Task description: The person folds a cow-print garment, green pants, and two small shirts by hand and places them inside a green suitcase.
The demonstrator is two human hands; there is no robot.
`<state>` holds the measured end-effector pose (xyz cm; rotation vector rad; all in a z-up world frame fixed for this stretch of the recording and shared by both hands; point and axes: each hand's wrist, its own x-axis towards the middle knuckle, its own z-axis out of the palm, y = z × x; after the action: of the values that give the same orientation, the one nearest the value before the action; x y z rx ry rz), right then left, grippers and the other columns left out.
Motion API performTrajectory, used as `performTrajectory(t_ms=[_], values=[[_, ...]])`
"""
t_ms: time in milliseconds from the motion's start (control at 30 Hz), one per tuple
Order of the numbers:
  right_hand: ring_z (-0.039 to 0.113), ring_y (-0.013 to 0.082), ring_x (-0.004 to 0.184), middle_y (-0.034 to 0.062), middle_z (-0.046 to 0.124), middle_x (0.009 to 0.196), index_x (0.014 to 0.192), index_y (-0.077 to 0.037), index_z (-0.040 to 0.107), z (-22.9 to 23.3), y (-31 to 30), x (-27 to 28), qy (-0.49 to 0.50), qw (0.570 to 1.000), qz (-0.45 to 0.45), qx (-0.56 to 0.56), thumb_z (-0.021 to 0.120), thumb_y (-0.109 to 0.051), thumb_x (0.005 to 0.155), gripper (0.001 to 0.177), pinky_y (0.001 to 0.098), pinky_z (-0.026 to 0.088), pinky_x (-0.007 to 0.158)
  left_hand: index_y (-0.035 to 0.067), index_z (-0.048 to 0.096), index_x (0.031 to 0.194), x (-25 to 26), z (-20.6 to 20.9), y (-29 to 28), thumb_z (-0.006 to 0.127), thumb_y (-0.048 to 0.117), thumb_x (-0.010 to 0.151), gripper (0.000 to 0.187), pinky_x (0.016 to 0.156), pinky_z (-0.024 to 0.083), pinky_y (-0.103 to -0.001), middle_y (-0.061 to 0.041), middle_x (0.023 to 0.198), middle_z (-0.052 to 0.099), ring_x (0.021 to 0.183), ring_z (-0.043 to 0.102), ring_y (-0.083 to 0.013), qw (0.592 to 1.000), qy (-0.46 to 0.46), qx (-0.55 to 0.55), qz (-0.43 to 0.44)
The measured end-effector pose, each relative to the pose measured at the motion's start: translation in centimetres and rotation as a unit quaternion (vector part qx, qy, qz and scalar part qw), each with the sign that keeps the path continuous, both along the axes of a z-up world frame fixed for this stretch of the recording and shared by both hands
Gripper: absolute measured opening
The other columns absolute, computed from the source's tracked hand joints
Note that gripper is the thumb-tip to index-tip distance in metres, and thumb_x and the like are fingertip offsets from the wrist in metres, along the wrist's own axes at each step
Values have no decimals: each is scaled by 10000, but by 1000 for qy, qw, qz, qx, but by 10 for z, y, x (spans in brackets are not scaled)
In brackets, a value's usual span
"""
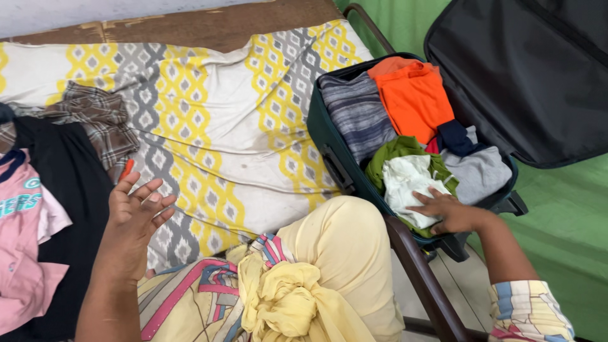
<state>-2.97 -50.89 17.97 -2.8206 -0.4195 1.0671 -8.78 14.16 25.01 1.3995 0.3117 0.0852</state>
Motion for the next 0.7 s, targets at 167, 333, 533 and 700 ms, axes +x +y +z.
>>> performTrajectory(t_ms=[167, 333, 533, 700], values=[[222, 284, 1594, -15, 275, 1702, 1557, -326, 457, -19, 12, 21, -292, 940, -15, 174, 760, -273, 835, 785, 558, 291, 1296, 102, 265, 1546, 3, -6, -2, 602, 201, 941, 700, 1002, 492, -375, -143, 1444, 479, 1216, 600, -248, 1000, 3, 2, -20], [-102, 455, 1533, 100, -63, 1693, 1587, -233, 383, -36, 68, 55, -211, 967, 121, -72, 814, -480, 740, 982, 725, 109, 1162, 109, 266, 1553, 4, -6, -2, 616, 241, 934, 724, 999, 487, -382, -146, 1437, 495, 1206, 605, -250, 1000, 18, 4, -20], [-120, 494, 1543, 128, -72, 1703, 1455, -187, 480, -51, 73, 63, -213, 951, 156, -159, 734, -550, 809, 783, 776, 47, 1166, 124, 207, 1569, 2, 2, -7, 627, 302, 923, 790, 1007, 493, -381, -147, 1432, 508, 1196, 615, -255, 1000, 23, 15, -5], [-92, 505, 1549, 137, -68, 1701, 1430, -186, 492, -62, 69, 56, -209, 947, 160, -183, 730, -485, 812, 727, 795, 37, 1154, 134, 174, 1607, 0, 1, -5, 657, 295, 914, 860, 1002, 495, -393, -160, 1423, 499, 1192, 618, -259, 999, -40, -18, -16]])
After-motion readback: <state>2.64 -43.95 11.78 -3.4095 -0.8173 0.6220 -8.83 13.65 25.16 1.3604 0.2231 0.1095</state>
